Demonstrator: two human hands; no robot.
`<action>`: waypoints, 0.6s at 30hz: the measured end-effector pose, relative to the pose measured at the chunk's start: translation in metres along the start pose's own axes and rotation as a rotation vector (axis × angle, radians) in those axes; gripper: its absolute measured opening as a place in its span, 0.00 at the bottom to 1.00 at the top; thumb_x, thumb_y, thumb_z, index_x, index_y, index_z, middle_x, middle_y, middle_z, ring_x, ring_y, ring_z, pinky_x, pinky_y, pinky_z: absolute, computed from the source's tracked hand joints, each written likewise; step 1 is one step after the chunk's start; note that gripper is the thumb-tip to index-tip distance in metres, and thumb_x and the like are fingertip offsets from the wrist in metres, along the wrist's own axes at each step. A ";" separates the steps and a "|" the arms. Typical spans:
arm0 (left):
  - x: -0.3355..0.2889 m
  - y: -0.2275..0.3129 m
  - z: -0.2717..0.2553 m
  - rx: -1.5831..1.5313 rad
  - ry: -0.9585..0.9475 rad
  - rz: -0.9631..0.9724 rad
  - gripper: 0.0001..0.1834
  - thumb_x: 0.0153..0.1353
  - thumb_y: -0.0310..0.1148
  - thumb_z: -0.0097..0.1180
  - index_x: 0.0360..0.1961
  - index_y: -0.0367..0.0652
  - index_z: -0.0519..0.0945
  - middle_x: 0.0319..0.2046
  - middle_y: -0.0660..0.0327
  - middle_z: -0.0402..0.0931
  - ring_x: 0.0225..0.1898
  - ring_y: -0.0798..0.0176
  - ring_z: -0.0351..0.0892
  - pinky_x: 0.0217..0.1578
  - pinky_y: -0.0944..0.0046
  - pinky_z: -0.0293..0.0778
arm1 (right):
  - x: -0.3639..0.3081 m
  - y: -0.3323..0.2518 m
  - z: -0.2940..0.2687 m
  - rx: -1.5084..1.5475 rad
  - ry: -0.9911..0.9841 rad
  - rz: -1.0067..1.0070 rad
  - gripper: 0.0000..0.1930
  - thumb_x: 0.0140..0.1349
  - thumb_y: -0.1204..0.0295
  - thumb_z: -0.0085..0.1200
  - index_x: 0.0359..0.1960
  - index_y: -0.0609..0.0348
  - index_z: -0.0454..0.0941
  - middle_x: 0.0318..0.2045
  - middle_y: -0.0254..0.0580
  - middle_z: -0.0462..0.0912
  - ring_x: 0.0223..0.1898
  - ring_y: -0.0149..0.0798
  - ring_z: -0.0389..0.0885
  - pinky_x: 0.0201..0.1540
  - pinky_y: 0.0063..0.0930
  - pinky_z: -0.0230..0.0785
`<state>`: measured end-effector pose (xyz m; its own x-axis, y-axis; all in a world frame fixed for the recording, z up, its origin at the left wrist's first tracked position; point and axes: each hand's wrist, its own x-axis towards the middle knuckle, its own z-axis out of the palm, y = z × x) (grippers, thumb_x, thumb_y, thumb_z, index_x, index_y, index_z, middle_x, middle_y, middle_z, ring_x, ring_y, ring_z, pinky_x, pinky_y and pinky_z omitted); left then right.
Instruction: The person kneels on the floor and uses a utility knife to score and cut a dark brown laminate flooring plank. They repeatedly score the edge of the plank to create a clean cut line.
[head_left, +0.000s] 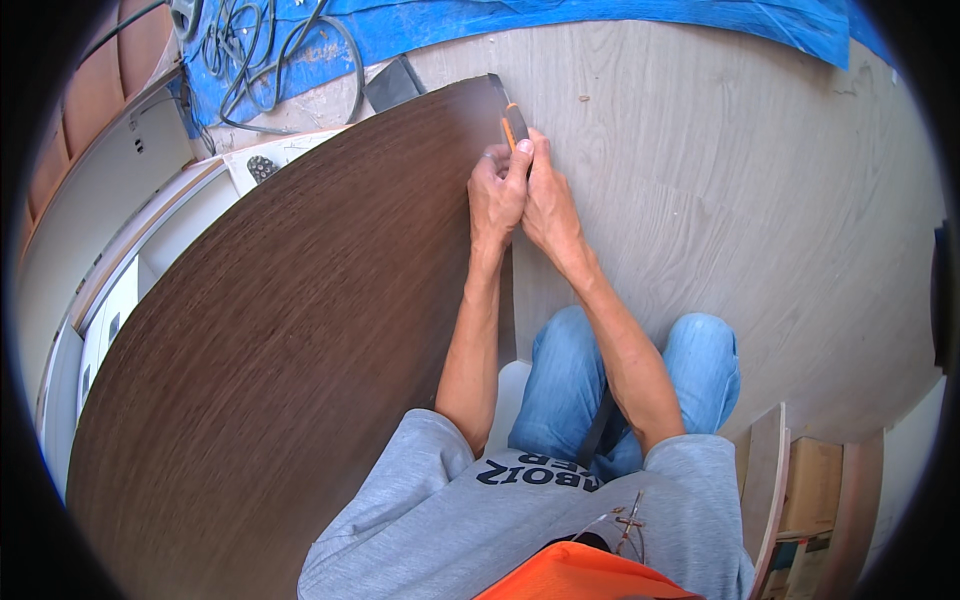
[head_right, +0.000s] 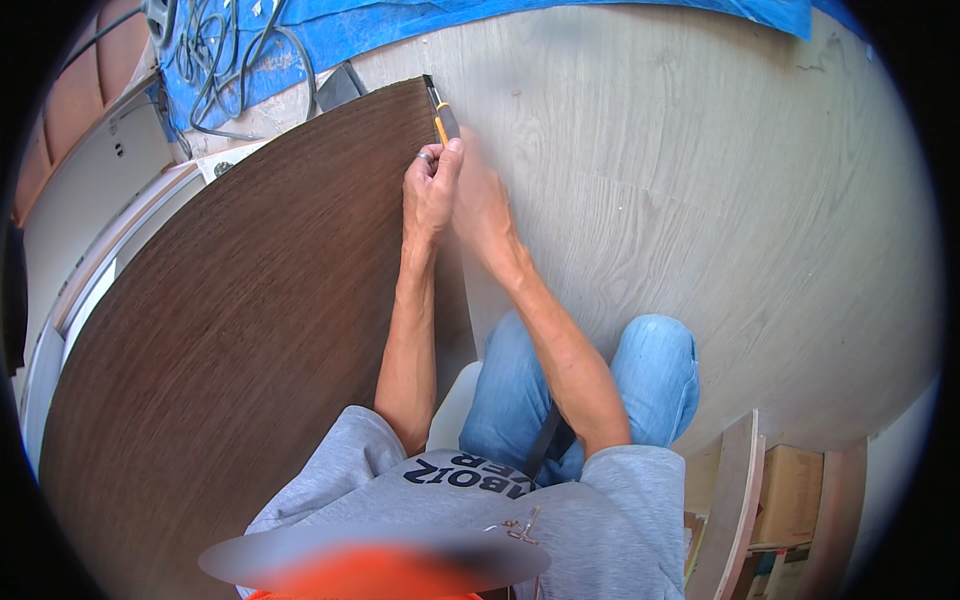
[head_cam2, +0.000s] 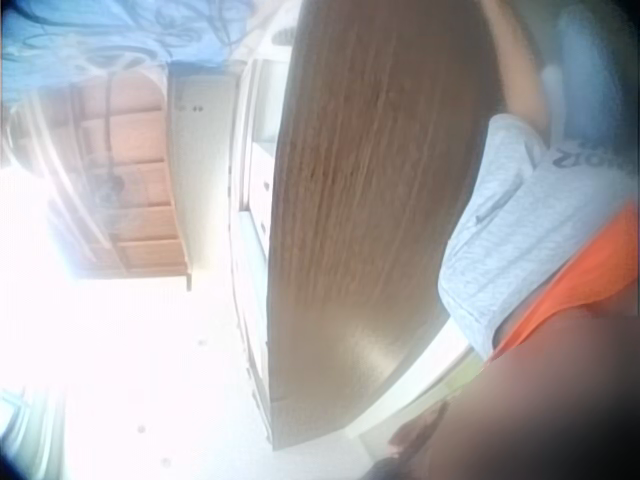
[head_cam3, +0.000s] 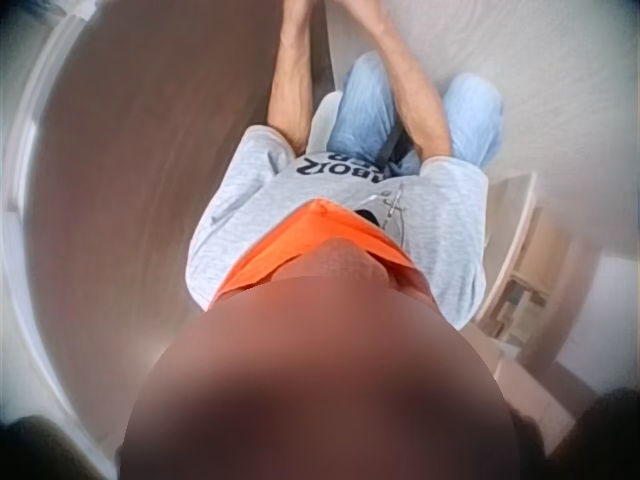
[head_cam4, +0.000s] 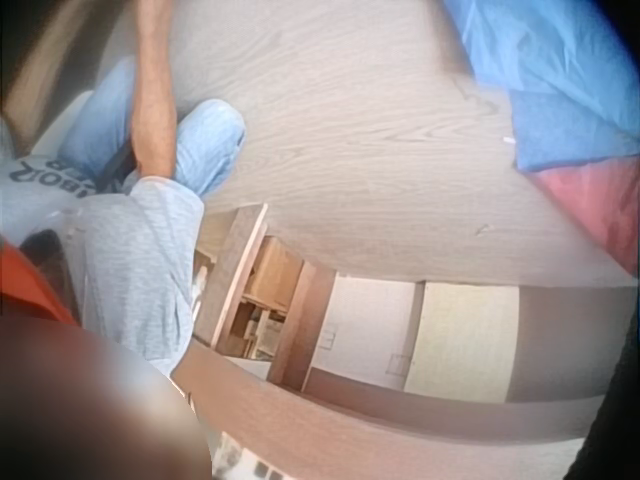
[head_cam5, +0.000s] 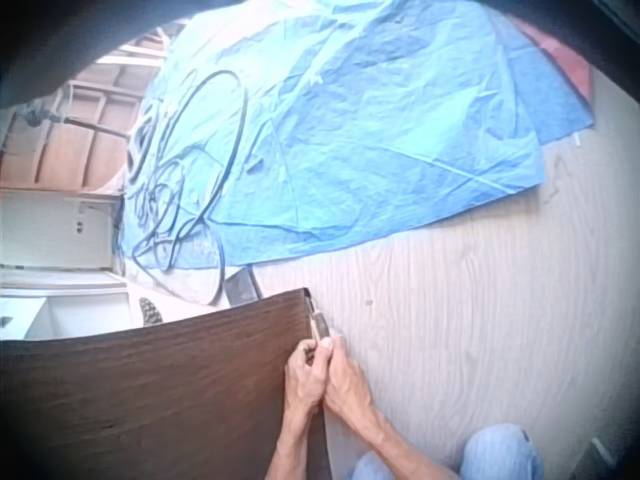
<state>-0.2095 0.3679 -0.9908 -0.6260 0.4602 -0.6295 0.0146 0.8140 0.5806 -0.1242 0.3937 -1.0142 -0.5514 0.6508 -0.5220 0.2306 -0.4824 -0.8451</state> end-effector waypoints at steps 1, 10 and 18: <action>0.001 0.001 -0.001 0.008 -0.005 0.000 0.24 0.66 0.49 0.56 0.39 0.33 0.78 0.27 0.64 0.72 0.30 0.72 0.68 0.31 0.69 0.65 | 0.001 -0.003 0.000 0.003 -0.006 0.010 0.25 0.71 0.69 0.45 0.67 0.58 0.53 0.38 0.65 0.83 0.41 0.67 0.83 0.39 0.50 0.74; 0.001 0.004 -0.002 -0.022 -0.017 -0.032 0.26 0.66 0.48 0.55 0.41 0.27 0.79 0.31 0.52 0.80 0.34 0.63 0.78 0.37 0.63 0.74 | -0.001 -0.013 -0.003 -0.052 0.000 0.020 0.26 0.70 0.69 0.46 0.66 0.62 0.53 0.33 0.67 0.82 0.39 0.68 0.82 0.38 0.53 0.73; 0.000 0.004 -0.001 -0.085 -0.064 -0.018 0.22 0.69 0.49 0.53 0.40 0.37 0.77 0.28 0.68 0.73 0.30 0.75 0.68 0.32 0.71 0.67 | -0.004 -0.008 0.003 -0.015 0.071 -0.105 0.25 0.71 0.69 0.43 0.66 0.62 0.52 0.33 0.67 0.82 0.38 0.70 0.82 0.37 0.54 0.73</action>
<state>-0.2105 0.3708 -0.9875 -0.5744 0.4700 -0.6702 -0.0638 0.7906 0.6091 -0.1263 0.3929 -1.0051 -0.5151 0.7373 -0.4371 0.1868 -0.4011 -0.8968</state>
